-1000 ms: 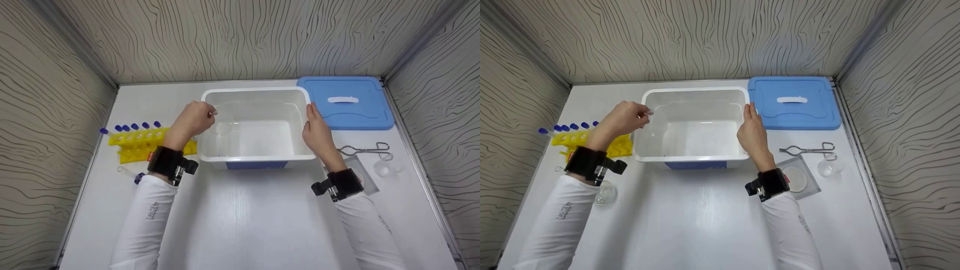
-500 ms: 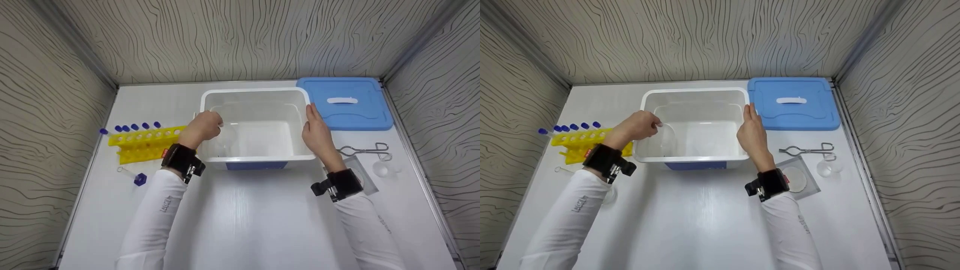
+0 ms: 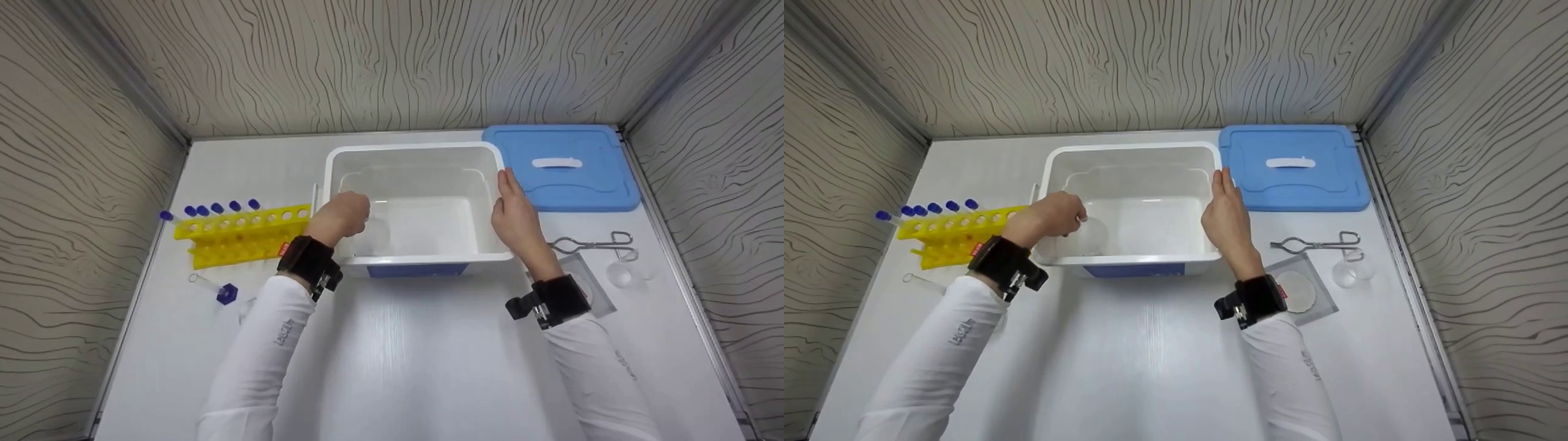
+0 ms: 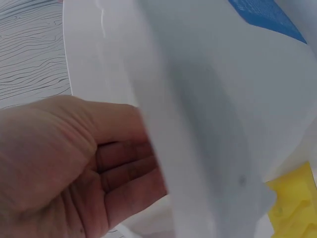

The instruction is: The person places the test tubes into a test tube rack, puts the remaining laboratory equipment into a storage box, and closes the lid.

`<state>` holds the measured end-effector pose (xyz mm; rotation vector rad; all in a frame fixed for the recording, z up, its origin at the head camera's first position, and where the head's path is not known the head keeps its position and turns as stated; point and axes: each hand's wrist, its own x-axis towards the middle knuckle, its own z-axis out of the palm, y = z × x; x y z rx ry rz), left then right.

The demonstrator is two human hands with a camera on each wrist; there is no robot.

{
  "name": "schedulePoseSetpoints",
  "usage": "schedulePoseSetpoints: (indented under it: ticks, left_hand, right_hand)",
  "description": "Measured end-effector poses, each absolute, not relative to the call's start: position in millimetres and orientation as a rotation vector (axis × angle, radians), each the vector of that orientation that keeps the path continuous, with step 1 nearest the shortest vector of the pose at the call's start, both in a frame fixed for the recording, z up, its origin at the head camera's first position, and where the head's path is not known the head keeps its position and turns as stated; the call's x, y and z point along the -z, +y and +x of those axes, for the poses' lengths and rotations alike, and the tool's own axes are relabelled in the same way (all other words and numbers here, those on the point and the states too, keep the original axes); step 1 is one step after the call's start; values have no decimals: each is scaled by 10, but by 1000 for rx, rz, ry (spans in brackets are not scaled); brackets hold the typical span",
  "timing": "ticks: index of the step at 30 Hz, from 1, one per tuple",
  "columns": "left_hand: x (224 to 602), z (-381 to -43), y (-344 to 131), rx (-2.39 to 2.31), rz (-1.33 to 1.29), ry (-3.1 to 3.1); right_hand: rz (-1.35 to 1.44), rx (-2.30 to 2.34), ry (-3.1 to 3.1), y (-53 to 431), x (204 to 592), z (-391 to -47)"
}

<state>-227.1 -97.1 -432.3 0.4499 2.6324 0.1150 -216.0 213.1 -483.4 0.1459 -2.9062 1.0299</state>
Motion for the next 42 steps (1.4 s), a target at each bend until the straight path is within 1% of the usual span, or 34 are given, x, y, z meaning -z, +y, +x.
schedulePoseSetpoints:
  ticks: [5, 11, 25, 34, 42]
  left_hand:
    - [4418, -2248, -961, -81, 463, 2642]
    - [4433, -2239, -949, -158, 444, 2663]
    - [4235, -2187, -1029, -461, 461, 2792]
    - [4000, -2090, -1456, -714, 252, 2790]
    - [3968, -1954, -1915, -842, 72, 2817]
  right_hand:
    - [144, -1037, -2905, 2124, 4840, -2160]
    - [153, -1037, -2898, 2144, 4833, -2150]
    - [147, -1054, -2883, 2175, 4839, -2144]
    - [139, -1075, -2908, 2152, 4840, -2160]
    - [141, -1067, -2912, 2147, 4837, -2155]
